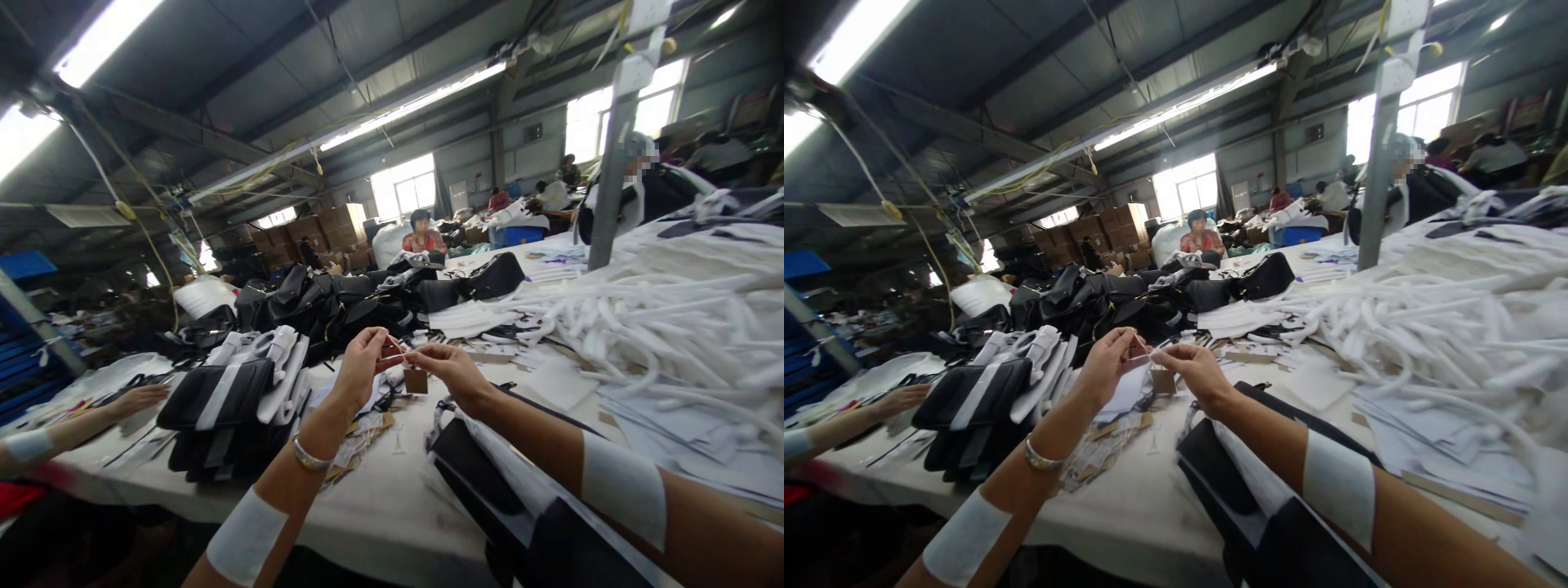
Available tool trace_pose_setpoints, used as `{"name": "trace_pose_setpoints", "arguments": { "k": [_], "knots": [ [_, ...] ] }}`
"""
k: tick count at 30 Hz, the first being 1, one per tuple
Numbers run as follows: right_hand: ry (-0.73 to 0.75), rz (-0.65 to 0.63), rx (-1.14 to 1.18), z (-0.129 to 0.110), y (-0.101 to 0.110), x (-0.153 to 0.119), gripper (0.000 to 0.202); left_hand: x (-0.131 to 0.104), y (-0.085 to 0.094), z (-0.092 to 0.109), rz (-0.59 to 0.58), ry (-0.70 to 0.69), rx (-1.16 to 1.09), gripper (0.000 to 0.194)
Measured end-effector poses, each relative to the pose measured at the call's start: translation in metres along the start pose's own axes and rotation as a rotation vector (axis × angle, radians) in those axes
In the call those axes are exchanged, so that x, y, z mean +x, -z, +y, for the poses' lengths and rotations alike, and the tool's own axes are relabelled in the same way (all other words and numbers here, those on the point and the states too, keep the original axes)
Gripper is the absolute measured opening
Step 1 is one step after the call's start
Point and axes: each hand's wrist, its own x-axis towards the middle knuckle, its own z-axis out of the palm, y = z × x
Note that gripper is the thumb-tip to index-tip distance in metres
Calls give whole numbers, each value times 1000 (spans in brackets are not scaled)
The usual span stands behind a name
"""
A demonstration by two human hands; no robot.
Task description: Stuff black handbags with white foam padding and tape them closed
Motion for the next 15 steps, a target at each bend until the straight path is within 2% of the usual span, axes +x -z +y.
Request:
{"name": "trace_pose_setpoints", "arguments": {
  "k": [5, 8, 11, 15],
  "knots": [
    [-15, 92, 32, 2, 1, -3, 32, 0, -14, -11, -29, 97, -131, 19],
    [-42, 108, 12, -1, 5, -8, 35, -2, -17, -16, -84, 181, -224, 18],
    [-83, 80, -28, -8, 13, -13, 36, -7, -15, -19, -181, 241, -290, 27],
    [-153, 60, -55, -16, 27, -18, 30, -15, -9, -31, -261, 210, -326, 41]
  ]
}}
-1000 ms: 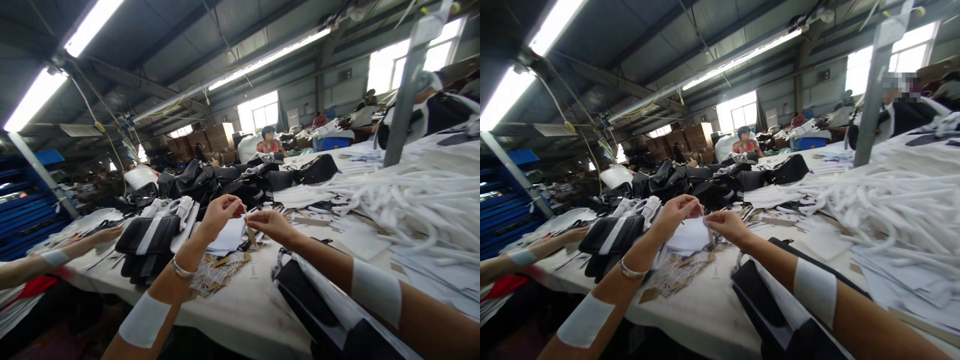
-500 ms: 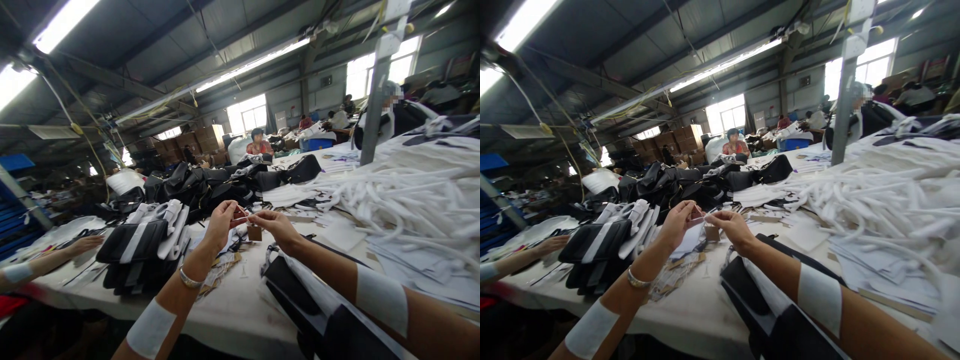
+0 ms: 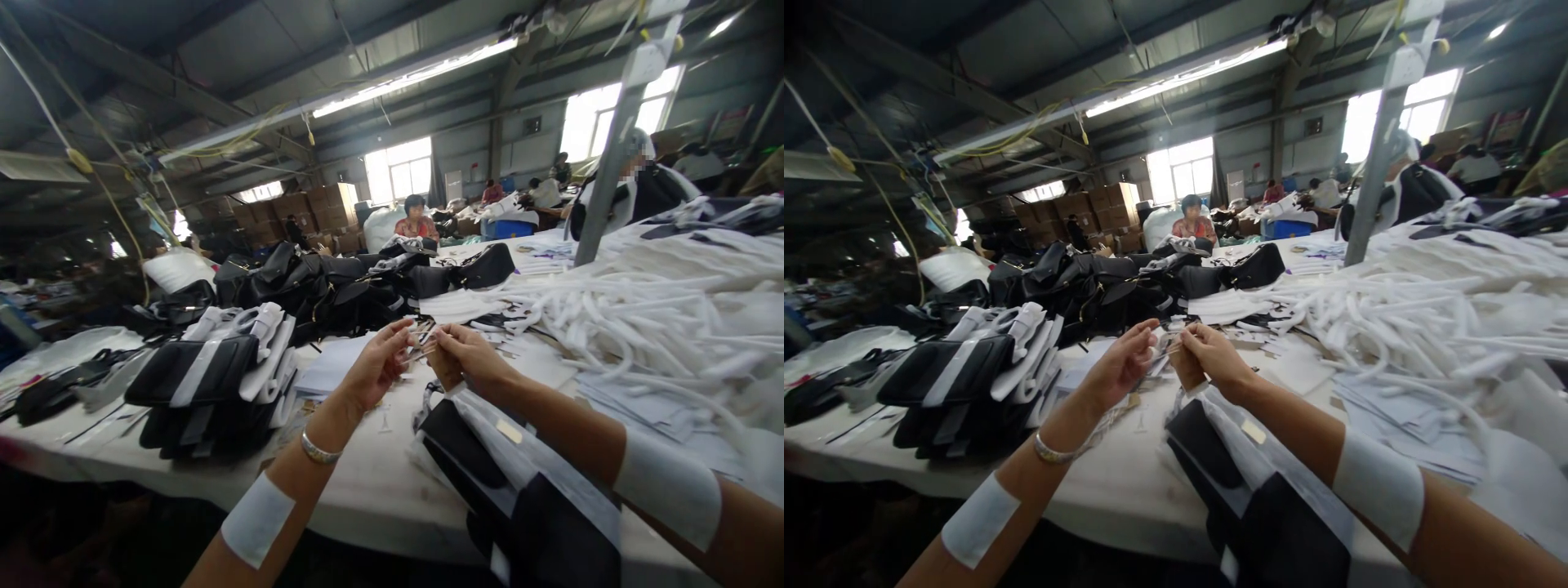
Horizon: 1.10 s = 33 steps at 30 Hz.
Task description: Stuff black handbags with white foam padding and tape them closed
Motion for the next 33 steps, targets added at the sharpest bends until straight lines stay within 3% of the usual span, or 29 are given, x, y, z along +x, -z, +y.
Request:
{"name": "trace_pose_setpoints", "arguments": {
  "k": [5, 10, 13, 17, 21, 26, 33],
  "knots": [
    [-151, 2, -16, 1, 10, 4, 22, 1, 10, -27, -66, 31, 54, 45],
    [-134, -16, -152, 2, 18, 10, 36, 5, 21, -48, -100, 72, 112, 52],
    [-110, -86, -361, -5, 24, 9, 41, 7, 34, -59, -84, 91, 171, 51],
    [-79, -194, -692, -14, 28, 9, 43, 13, 56, -80, -7, 82, 293, 40],
    [-37, -255, -861, -14, 26, 12, 36, 20, 74, -99, 28, 47, 448, 23],
    [-63, -282, -881, -16, 27, 15, 33, 25, 83, -106, -4, 45, 566, 22],
    [-71, -269, -947, -25, 30, 17, 29, 30, 83, -109, -105, 105, 560, 27]
  ]
}}
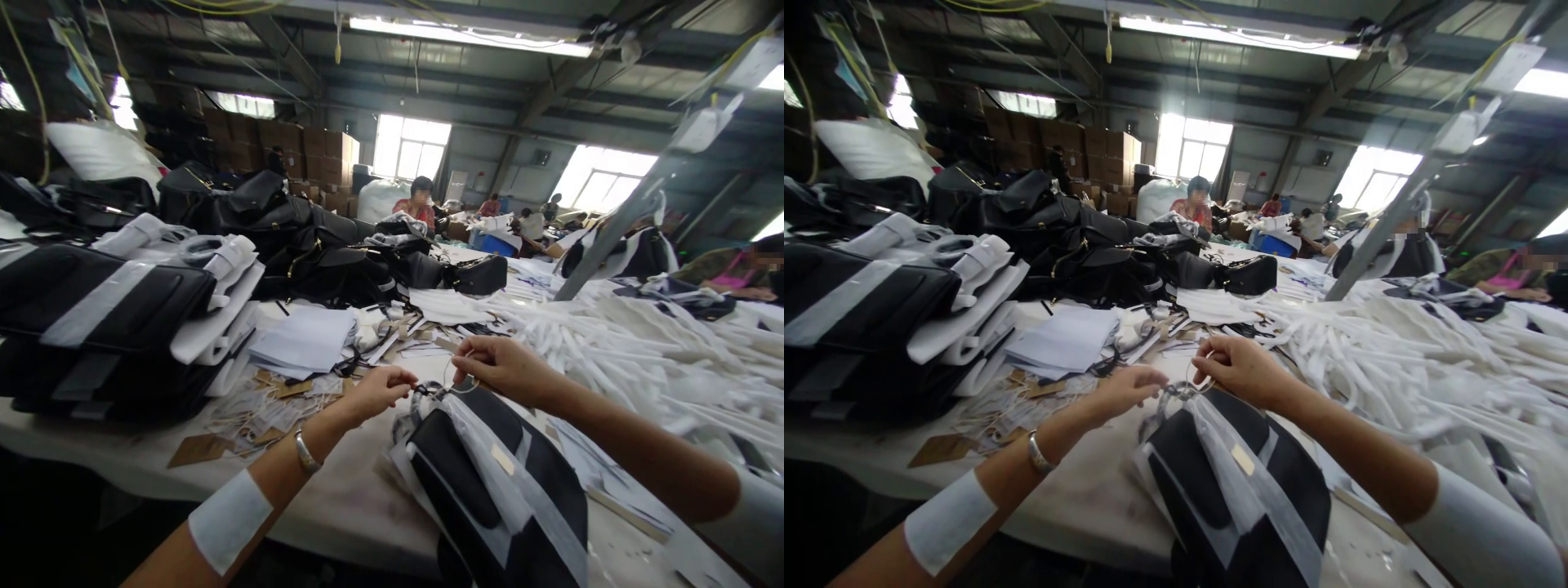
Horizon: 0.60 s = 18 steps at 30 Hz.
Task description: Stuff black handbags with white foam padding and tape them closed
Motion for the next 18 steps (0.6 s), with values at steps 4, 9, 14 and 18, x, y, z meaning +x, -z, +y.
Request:
{"name": "trace_pose_setpoints", "arguments": {
  "k": [4, 9, 14, 18],
  "knots": [
    [-9, -23, -84, 1, -5, 3, 26, 2, 1, 0, -87, 11, -57, 34],
    [-14, -49, -123, 5, -19, 11, 23, 4, 2, -1, -234, 38, -144, 52],
    [-26, -57, -143, 9, -31, 20, 21, 11, 2, -4, -355, 52, -173, 67],
    [-21, -54, -202, 12, -35, 25, 18, 16, 3, -7, -365, 66, -173, 75]
  ]
}}
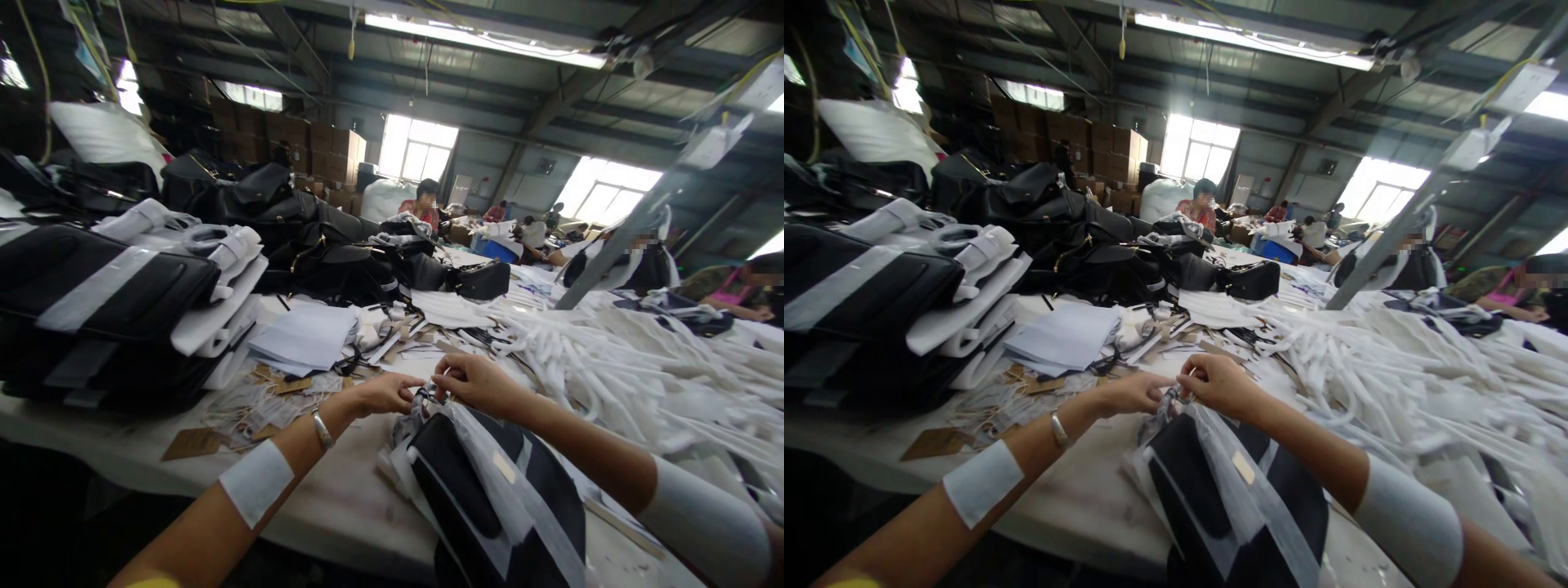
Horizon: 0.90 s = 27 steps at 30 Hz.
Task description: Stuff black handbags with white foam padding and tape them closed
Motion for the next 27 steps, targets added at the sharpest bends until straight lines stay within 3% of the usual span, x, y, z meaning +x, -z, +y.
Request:
{"name": "trace_pose_setpoints", "arguments": {
  "k": [13, 19, 27],
  "knots": [
    [71, 113, -213, 2, -14, 17, 17, -13, 25, 2, 344, -55, -123, 68],
    [64, 16, -215, 0, -22, 37, 21, -19, 20, 13, 453, -126, -202, 67],
    [7, -6, -197, -1, -24, 43, 28, -21, 9, 13, 485, -145, -198, 72]
  ]
}}
